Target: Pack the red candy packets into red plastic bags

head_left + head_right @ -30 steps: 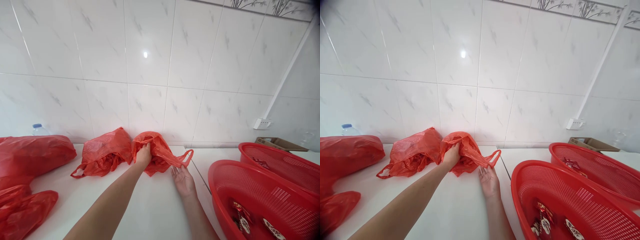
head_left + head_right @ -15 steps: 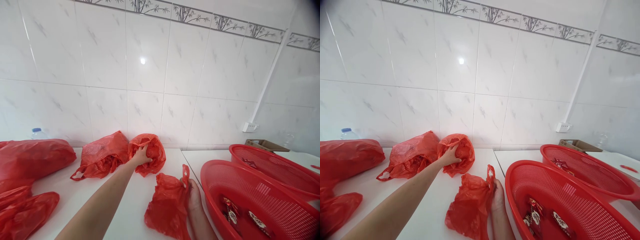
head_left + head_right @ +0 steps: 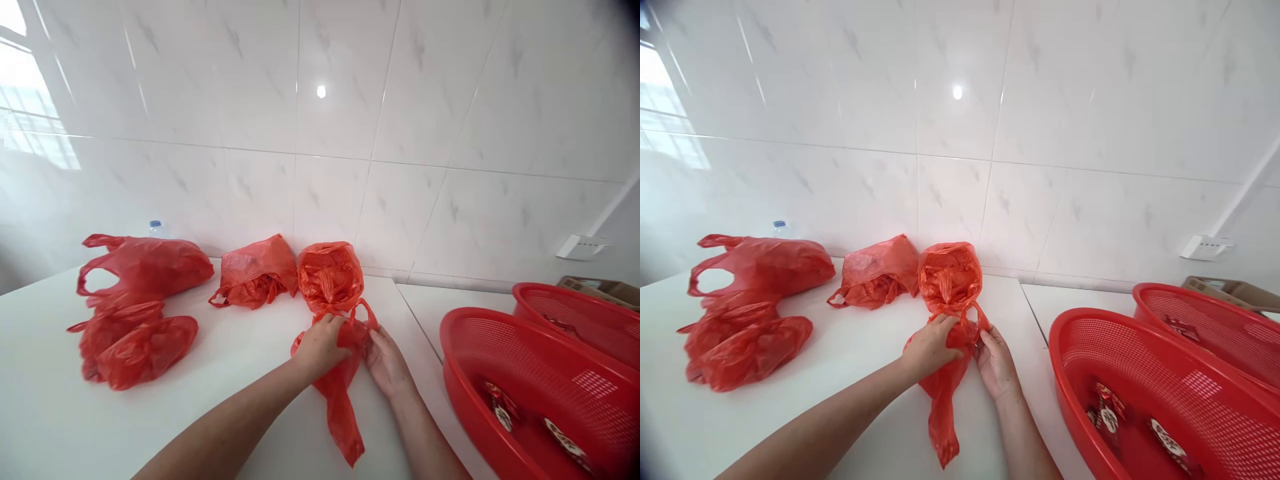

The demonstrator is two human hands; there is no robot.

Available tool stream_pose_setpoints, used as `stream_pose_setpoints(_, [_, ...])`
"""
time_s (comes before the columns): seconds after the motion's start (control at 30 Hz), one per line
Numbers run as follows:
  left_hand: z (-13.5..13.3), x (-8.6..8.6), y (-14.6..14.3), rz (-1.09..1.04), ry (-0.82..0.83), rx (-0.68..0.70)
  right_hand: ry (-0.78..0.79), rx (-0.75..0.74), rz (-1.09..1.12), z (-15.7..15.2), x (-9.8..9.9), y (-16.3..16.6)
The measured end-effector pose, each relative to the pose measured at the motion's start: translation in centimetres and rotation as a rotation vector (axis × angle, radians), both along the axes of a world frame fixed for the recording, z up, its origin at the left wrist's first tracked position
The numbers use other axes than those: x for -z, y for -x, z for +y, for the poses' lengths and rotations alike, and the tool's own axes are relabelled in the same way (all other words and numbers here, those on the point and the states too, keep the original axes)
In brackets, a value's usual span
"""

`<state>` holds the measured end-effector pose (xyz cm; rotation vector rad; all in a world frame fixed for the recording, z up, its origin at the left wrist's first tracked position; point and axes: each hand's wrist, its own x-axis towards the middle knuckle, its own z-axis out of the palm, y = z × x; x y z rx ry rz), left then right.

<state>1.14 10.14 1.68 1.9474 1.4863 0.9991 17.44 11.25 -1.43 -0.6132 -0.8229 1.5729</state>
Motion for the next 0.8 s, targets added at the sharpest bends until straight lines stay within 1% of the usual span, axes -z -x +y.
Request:
stream_pose_setpoints(0.07, [0.7,1.0,0.7,-0.137,0.054,-0.028,-0.024,-0.018,-0.081,-0.5,0.0,0.5])
stream_pose_setpoints(0.1, [1.0,1.4,1.0,-0.218,0.083,-0.034,-0.027,0.011,-0.138,-0.8,0.0,0.7])
stream_pose_setpoints(0.2, [1.5,2.1,1.8,-0.49,0.154,-0.033,0.015,0.201,-0.38,-1.3,0.1,1.3])
stream_pose_setpoints(0.23, [1.5,2.2,1.9,-0.583,0.17,-0.027,0.024,0.232,-0.469,-1.5,0.1,1.5])
stream_pose_setpoints(0.27, [1.4,2.2,2.0,-0.675,0.185,-0.018,0.021,0.218,-0.55,-1.7,0.0,1.8])
stream_pose_setpoints(0.33, [1.2,2.1,2.0,-0.85,0.214,0.013,-0.019,0.088,-0.666,-2.0,-0.2,2.2])
stream_pose_setpoints(0.4, [1.0,1.9,2.0,-1.007,0.25,0.057,-0.055,-0.027,-0.729,-2.3,-0.5,2.5])
stream_pose_setpoints(0.43, [1.0,1.9,2.1,-1.076,0.271,0.075,-0.056,-0.038,-0.749,-2.4,-0.6,2.6])
stream_pose_setpoints(0.5, [1.1,1.8,2.4,-1.195,0.318,0.087,-0.006,0.003,-0.759,-2.7,-0.9,2.4])
stream_pose_setpoints(0.6, [1.6,1.9,3.0,-1.318,0.372,0.072,0.149,0.096,-0.656,-3.2,-1.6,1.2])
stream_pose_setpoints(0.7, [1.9,1.9,3.6,-1.371,0.388,0.039,0.236,0.142,-0.545,-2.9,-2.1,-0.7])
stream_pose_setpoints(0.8, [2.1,1.8,4.3,-1.355,0.371,-0.023,0.33,0.147,-0.348,-1.1,-1.4,-2.7])
